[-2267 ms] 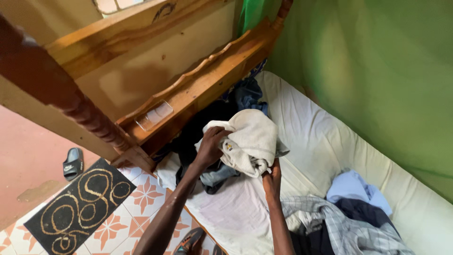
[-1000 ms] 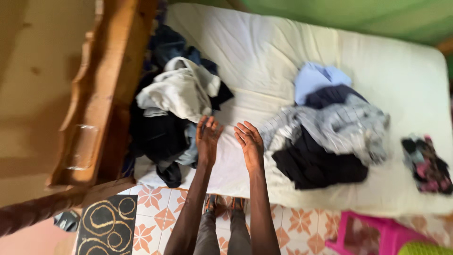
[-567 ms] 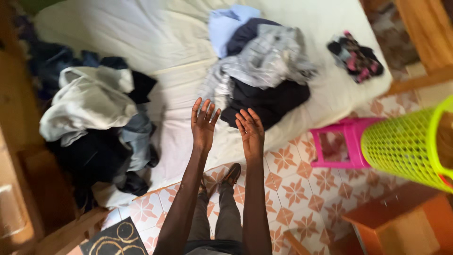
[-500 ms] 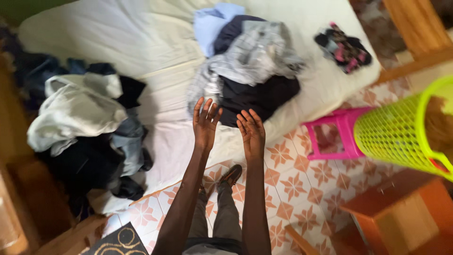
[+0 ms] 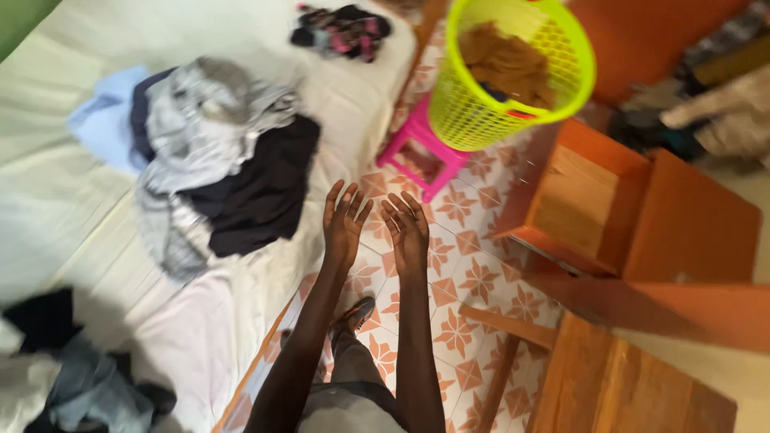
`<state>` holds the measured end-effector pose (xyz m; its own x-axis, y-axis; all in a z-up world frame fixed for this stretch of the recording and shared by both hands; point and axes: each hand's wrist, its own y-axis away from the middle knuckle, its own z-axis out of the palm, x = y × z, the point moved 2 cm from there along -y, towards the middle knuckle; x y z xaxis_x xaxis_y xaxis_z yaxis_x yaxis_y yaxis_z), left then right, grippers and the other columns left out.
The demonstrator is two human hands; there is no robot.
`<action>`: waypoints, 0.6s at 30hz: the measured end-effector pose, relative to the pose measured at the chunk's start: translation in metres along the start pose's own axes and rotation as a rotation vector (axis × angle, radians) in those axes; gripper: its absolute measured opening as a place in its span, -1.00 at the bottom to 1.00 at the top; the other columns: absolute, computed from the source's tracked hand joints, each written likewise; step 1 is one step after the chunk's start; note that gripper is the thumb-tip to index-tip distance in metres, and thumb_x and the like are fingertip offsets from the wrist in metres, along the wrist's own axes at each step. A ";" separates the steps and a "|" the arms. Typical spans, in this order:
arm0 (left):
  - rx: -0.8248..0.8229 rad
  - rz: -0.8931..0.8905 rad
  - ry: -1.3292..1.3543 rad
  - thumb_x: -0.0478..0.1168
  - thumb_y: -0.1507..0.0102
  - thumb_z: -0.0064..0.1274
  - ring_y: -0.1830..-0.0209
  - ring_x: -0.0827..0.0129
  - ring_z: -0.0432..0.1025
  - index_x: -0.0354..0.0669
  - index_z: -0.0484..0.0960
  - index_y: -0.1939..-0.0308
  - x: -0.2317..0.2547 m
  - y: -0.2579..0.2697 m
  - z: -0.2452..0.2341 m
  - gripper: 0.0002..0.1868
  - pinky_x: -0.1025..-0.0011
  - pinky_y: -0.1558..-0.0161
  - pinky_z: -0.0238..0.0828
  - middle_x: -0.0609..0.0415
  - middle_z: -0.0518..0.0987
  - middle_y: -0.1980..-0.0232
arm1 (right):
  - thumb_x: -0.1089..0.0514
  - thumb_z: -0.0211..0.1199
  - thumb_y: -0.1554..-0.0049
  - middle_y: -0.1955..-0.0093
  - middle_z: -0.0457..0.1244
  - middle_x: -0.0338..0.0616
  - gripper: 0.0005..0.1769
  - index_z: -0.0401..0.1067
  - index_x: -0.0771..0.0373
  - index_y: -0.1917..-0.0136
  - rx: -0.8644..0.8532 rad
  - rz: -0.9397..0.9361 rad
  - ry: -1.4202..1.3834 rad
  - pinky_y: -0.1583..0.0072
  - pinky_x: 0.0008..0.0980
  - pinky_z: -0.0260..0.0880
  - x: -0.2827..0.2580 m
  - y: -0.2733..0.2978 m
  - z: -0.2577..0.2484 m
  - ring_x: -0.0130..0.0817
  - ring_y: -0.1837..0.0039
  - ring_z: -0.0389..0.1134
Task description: The person repeatedly picks clothes from a green laundry basket and places them onto a nearby bed. Items include shirts, pants, socks, and towels of various colors. The person handles each item one at a time and sets it down without folding.
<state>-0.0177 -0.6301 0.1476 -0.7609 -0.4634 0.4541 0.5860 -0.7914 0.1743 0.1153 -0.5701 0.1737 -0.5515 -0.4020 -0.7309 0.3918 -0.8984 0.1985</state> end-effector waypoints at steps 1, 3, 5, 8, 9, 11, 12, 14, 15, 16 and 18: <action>-0.008 -0.028 0.003 -0.22 -0.38 0.09 -0.27 0.25 0.37 -0.11 0.27 -0.46 -0.014 -0.002 0.009 -0.41 0.09 -0.35 0.38 -0.07 0.42 -0.36 | 0.29 0.10 -0.27 -0.39 0.24 0.16 -0.51 0.20 0.36 -0.45 0.014 -0.032 -0.005 -0.43 -0.13 0.36 -0.015 -0.003 -0.009 -0.06 -0.39 0.33; -0.050 -0.062 0.013 -0.23 -0.37 0.09 -0.28 0.27 0.38 -0.10 0.27 -0.44 -0.039 -0.004 0.026 -0.42 0.08 -0.35 0.40 -0.02 0.41 -0.33 | 0.29 0.10 -0.27 -0.38 0.25 0.14 -0.53 0.21 0.36 -0.43 0.031 -0.096 -0.014 -0.42 -0.13 0.36 -0.046 -0.010 -0.023 -0.06 -0.38 0.34; -0.092 -0.090 0.024 -0.24 -0.36 0.10 -0.27 0.28 0.39 -0.09 0.27 -0.43 -0.062 -0.011 0.045 -0.43 0.09 -0.34 0.41 0.00 0.42 -0.32 | 0.28 0.11 -0.27 -0.36 0.25 0.13 -0.54 0.22 0.36 -0.43 0.080 -0.131 -0.034 -0.40 -0.13 0.37 -0.072 -0.016 -0.036 -0.06 -0.37 0.35; -0.144 -0.128 0.045 -0.26 -0.38 0.10 -0.26 0.29 0.38 -0.11 0.28 -0.43 -0.092 -0.014 0.065 -0.44 0.11 -0.34 0.41 0.00 0.43 -0.31 | 0.28 0.12 -0.27 -0.35 0.26 0.13 -0.54 0.22 0.38 -0.41 0.079 -0.196 -0.035 -0.40 -0.13 0.38 -0.102 -0.016 -0.053 -0.07 -0.36 0.35; -0.167 -0.140 0.055 -0.27 -0.38 0.10 -0.26 0.29 0.38 -0.11 0.28 -0.43 -0.101 -0.016 0.074 -0.44 0.11 -0.35 0.41 0.00 0.43 -0.30 | 0.29 0.13 -0.26 -0.35 0.26 0.13 -0.54 0.23 0.39 -0.41 0.064 -0.223 -0.030 -0.41 -0.13 0.39 -0.111 -0.017 -0.057 -0.07 -0.36 0.35; -0.206 -0.166 0.069 -0.27 -0.38 0.10 -0.26 0.28 0.39 -0.11 0.28 -0.43 -0.116 -0.022 0.089 -0.45 0.11 -0.35 0.41 0.00 0.44 -0.29 | 0.28 0.12 -0.26 -0.33 0.26 0.13 -0.55 0.24 0.39 -0.40 0.102 -0.231 -0.035 -0.40 -0.13 0.40 -0.127 -0.018 -0.066 -0.08 -0.35 0.36; -0.223 -0.181 0.073 -0.27 -0.38 0.10 -0.26 0.27 0.39 -0.11 0.29 -0.43 -0.123 -0.025 0.097 -0.45 0.11 -0.34 0.41 0.00 0.45 -0.29 | 0.28 0.12 -0.26 -0.33 0.26 0.13 -0.56 0.24 0.39 -0.40 0.120 -0.235 -0.039 -0.40 -0.13 0.41 -0.134 -0.021 -0.069 -0.09 -0.35 0.36; -0.240 -0.213 0.078 -0.27 -0.38 0.10 -0.26 0.27 0.40 -0.11 0.29 -0.42 -0.137 -0.023 0.108 -0.45 0.11 -0.33 0.41 -0.01 0.46 -0.28 | 0.28 0.12 -0.27 -0.32 0.27 0.14 -0.57 0.25 0.40 -0.39 0.113 -0.264 -0.033 -0.39 -0.13 0.41 -0.147 -0.022 -0.076 -0.08 -0.34 0.36; -0.248 -0.225 0.080 -0.27 -0.38 0.10 -0.27 0.26 0.40 -0.12 0.29 -0.43 -0.143 -0.024 0.113 -0.45 0.11 -0.34 0.41 -0.02 0.46 -0.27 | 0.28 0.12 -0.28 -0.31 0.28 0.15 -0.57 0.25 0.40 -0.39 0.110 -0.276 -0.028 -0.39 -0.14 0.41 -0.152 -0.025 -0.079 -0.08 -0.34 0.37; -0.256 -0.238 0.082 -0.27 -0.39 0.10 -0.27 0.26 0.41 -0.13 0.29 -0.43 -0.149 -0.027 0.117 -0.46 0.11 -0.35 0.41 -0.02 0.46 -0.27 | 0.28 0.12 -0.27 -0.31 0.28 0.15 -0.57 0.25 0.40 -0.39 0.114 -0.277 -0.029 -0.38 -0.14 0.41 -0.156 -0.027 -0.082 -0.08 -0.33 0.37; -0.260 -0.248 0.054 -0.26 -0.38 0.10 -0.26 0.27 0.41 -0.12 0.29 -0.42 -0.158 -0.033 0.125 -0.45 0.11 -0.33 0.42 0.00 0.46 -0.29 | 0.27 0.11 -0.27 -0.31 0.30 0.15 -0.57 0.25 0.39 -0.38 0.124 -0.284 -0.034 -0.37 -0.16 0.41 -0.164 -0.033 -0.089 -0.09 -0.32 0.38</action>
<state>0.1178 -0.4808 0.1794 -0.8888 -0.2594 0.3779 0.2964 -0.9541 0.0422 0.2578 -0.4589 0.2290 -0.6515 -0.1358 -0.7464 0.1272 -0.9895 0.0690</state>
